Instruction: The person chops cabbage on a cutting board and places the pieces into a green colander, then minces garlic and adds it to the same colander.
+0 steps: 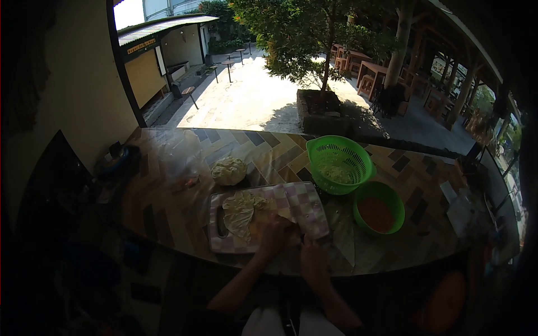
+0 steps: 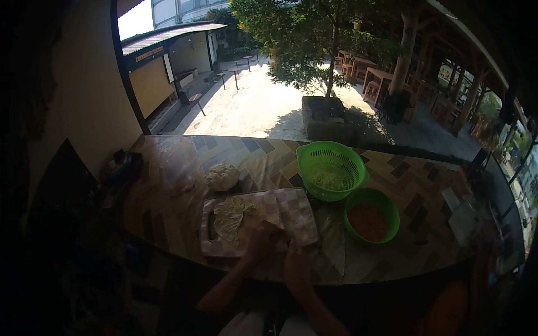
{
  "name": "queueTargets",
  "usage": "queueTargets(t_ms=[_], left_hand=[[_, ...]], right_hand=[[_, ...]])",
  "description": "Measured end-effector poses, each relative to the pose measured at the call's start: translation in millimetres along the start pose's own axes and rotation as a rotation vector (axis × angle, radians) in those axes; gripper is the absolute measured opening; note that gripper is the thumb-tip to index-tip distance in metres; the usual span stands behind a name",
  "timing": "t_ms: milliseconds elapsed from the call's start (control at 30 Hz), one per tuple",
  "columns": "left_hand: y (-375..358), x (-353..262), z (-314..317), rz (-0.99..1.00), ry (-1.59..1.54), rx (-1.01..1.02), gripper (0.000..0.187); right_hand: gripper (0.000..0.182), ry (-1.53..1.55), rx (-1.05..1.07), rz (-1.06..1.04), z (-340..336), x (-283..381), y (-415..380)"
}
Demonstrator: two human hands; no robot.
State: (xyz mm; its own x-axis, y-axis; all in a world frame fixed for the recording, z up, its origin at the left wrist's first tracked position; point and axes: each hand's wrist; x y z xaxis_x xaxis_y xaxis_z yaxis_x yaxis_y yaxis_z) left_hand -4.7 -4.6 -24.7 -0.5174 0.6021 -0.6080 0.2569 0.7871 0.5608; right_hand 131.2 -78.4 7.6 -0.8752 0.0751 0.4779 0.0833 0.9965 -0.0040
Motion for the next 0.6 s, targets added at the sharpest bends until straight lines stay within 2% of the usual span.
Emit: queueTargets(t_ms=[67,200,267,400,500,600], left_hand=[[-2.9,-8.4,0.1,0.018,0.062,-0.002,0.015],[-5.3,-7.9,1.3,0.039,0.075,-0.051,0.014],[-4.3,-9.7,-0.7,-0.032,0.028,-0.043,0.012],[1.1,-18.5,-5.1,-0.099,-0.037,-0.055,0.01],[2.3,-16.4,-10.0,0.01,0.028,0.032,0.009],[2.6,-23.7,-7.2,-0.196,-0.001,-0.077,0.016]], right_hand=[[0.029,0.077,-0.073,-0.075,10.2,-10.5,16.5],[0.027,0.128,0.035,-0.065,-43.8,10.4,18.4],[0.027,0.136,0.093,-0.041,-53.2,11.3,14.8],[0.021,0.073,0.073,-0.016,-29.1,8.2,1.4],[0.021,0.04,-0.013,-0.023,-7.3,6.3,4.3],[0.022,0.024,0.022,-0.043,-13.3,9.4,20.0]])
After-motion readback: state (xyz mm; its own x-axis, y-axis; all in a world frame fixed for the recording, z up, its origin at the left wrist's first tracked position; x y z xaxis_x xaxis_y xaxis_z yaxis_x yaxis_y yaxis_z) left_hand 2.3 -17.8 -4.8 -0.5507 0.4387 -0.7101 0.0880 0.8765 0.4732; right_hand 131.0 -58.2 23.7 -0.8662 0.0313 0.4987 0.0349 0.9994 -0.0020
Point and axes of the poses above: each hand's wrist, its own y-axis towards the middle knuckle, its own z-axis out of the palm, x = y × z, and after that the axes turned 5 degrees about z, right-handed
